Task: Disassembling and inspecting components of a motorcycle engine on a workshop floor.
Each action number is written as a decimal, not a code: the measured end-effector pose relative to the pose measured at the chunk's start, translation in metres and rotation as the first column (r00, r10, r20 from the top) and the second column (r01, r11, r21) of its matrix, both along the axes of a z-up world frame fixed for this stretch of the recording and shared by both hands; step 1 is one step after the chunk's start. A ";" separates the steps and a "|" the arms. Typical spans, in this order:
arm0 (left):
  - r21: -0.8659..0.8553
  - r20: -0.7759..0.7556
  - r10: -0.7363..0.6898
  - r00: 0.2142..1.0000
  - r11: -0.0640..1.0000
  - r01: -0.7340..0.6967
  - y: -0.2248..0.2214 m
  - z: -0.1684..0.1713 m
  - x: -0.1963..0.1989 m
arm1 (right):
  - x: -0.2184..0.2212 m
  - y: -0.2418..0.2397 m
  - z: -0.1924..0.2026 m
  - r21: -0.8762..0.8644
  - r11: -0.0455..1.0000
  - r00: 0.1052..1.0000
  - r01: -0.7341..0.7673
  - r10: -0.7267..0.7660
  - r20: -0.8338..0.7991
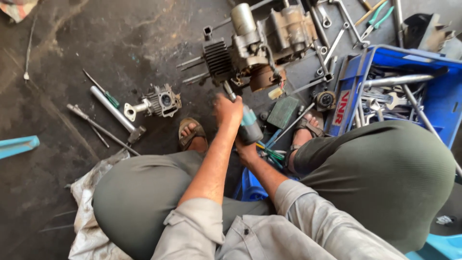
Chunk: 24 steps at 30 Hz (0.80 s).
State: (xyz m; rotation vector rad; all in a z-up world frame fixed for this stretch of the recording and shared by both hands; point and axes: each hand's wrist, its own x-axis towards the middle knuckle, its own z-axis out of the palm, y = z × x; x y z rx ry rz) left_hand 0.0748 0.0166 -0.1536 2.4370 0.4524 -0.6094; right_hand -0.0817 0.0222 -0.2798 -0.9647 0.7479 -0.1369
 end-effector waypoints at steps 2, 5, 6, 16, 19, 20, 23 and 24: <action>0.068 0.248 -0.057 0.967 0.997 0.041 0.001 0.061 0.013 | 0.000 0.000 0.006 -0.067 0.998 1.000 0.013 -0.014 -0.007; 0.177 0.483 -0.222 0.847 0.972 0.155 0.007 0.110 0.047 | 0.007 -0.001 0.041 -0.242 0.970 0.999 -0.027 0.021 -0.028; 0.211 0.490 -0.316 0.813 0.947 0.241 0.009 0.119 0.062 | 0.012 -0.003 0.057 -0.349 0.934 0.996 -0.083 0.072 -0.045; 0.273 0.121 -0.724 0.679 0.682 0.678 0.027 0.092 0.123 | 0.018 0.012 0.057 0.091 0.994 0.992 0.054 -0.043 -0.121; 0.327 0.049 -0.766 0.641 0.618 0.714 0.023 0.108 0.130 | 0.027 0.011 0.068 0.264 0.965 0.950 -0.004 0.086 -0.299; 0.380 0.073 -0.802 0.593 0.572 0.727 0.022 0.108 0.132 | 0.027 0.012 0.075 0.363 0.932 0.975 0.012 0.070 -0.209; 0.428 0.119 -0.838 0.533 0.528 0.734 0.025 0.078 0.136 | 0.029 0.014 0.090 0.522 0.851 0.990 0.053 0.024 -0.140; 0.425 0.153 -0.836 0.527 0.537 0.728 0.025 0.064 0.137 | 0.031 0.013 0.094 0.577 0.813 0.988 0.084 0.009 -0.156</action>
